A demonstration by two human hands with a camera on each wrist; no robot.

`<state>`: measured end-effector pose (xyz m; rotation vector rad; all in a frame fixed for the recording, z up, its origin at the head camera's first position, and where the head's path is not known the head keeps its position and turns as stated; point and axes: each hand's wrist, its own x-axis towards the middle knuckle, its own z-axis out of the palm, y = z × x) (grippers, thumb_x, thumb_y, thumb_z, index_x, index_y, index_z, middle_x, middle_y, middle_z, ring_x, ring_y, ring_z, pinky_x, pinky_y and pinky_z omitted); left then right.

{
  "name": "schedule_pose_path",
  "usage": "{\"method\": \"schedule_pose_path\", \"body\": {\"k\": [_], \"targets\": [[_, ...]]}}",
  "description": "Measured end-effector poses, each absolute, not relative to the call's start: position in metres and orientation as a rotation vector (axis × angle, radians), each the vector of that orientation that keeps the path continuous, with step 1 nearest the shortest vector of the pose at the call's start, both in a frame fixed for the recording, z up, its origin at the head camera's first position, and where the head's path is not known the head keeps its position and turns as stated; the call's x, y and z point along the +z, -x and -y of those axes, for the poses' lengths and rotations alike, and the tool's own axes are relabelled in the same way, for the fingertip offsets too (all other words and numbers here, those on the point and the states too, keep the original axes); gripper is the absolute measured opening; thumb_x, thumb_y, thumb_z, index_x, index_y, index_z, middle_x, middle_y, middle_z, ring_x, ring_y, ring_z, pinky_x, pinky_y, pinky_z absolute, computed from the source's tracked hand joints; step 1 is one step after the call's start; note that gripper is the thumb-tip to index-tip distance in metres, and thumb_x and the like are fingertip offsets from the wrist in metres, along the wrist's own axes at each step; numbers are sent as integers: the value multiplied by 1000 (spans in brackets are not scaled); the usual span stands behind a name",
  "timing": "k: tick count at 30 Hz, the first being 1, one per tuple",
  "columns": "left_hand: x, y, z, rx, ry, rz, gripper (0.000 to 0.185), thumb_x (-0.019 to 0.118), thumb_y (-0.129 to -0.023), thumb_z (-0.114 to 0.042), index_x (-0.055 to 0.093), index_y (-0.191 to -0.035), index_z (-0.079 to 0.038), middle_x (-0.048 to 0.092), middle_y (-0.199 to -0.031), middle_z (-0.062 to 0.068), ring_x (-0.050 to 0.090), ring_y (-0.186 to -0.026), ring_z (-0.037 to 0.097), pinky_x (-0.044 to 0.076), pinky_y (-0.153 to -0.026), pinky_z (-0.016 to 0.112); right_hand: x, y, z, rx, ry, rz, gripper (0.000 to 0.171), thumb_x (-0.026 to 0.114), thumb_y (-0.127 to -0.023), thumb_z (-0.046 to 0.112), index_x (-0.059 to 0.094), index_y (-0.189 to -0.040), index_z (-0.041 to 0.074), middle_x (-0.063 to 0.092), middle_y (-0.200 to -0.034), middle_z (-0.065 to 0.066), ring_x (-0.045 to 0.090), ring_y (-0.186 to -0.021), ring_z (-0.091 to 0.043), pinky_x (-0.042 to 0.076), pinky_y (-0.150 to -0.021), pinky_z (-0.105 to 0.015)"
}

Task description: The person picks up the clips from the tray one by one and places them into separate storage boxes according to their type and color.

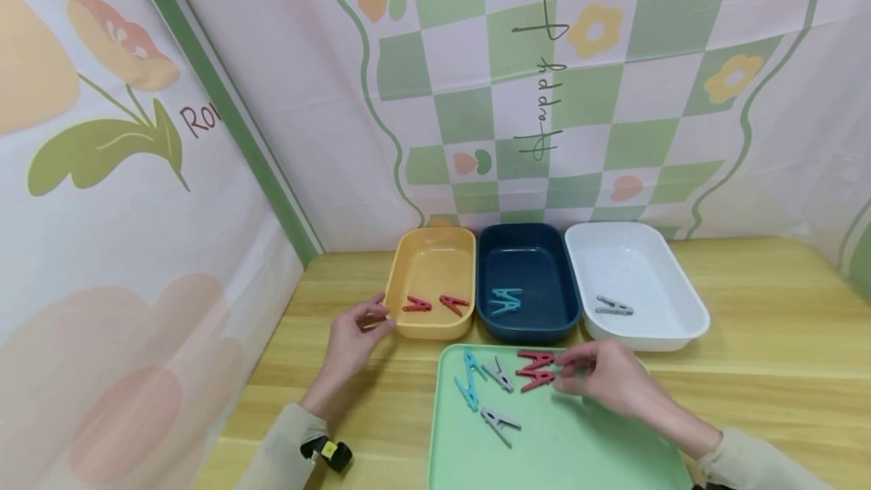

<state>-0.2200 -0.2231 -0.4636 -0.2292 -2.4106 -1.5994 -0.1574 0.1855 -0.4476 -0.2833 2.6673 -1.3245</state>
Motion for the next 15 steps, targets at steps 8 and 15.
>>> {"method": "schedule_pose_path", "body": {"k": [8, 15], "targets": [[-463, 222, 222, -1610, 229, 2402, 22, 83, -87, 2, 73, -105, 8, 65, -139, 21, 73, -107, 38, 64, -88, 34, -448, 163, -181, -1233, 275, -2696, 31, 95, -73, 15, 81, -100, 8, 72, -83, 4, 61, -75, -16, 51, -58, -26], [-464, 221, 223, -1612, 231, 2404, 21, 83, -87, 1, 72, -104, 8, 65, -139, 21, 73, -107, 38, 64, -88, 34, -448, 168, -176, -1169, 251, -2697, 29, 95, -73, 12, 82, -98, 9, 71, -81, 4, 58, -74, -16, 48, -58, -27]]}}
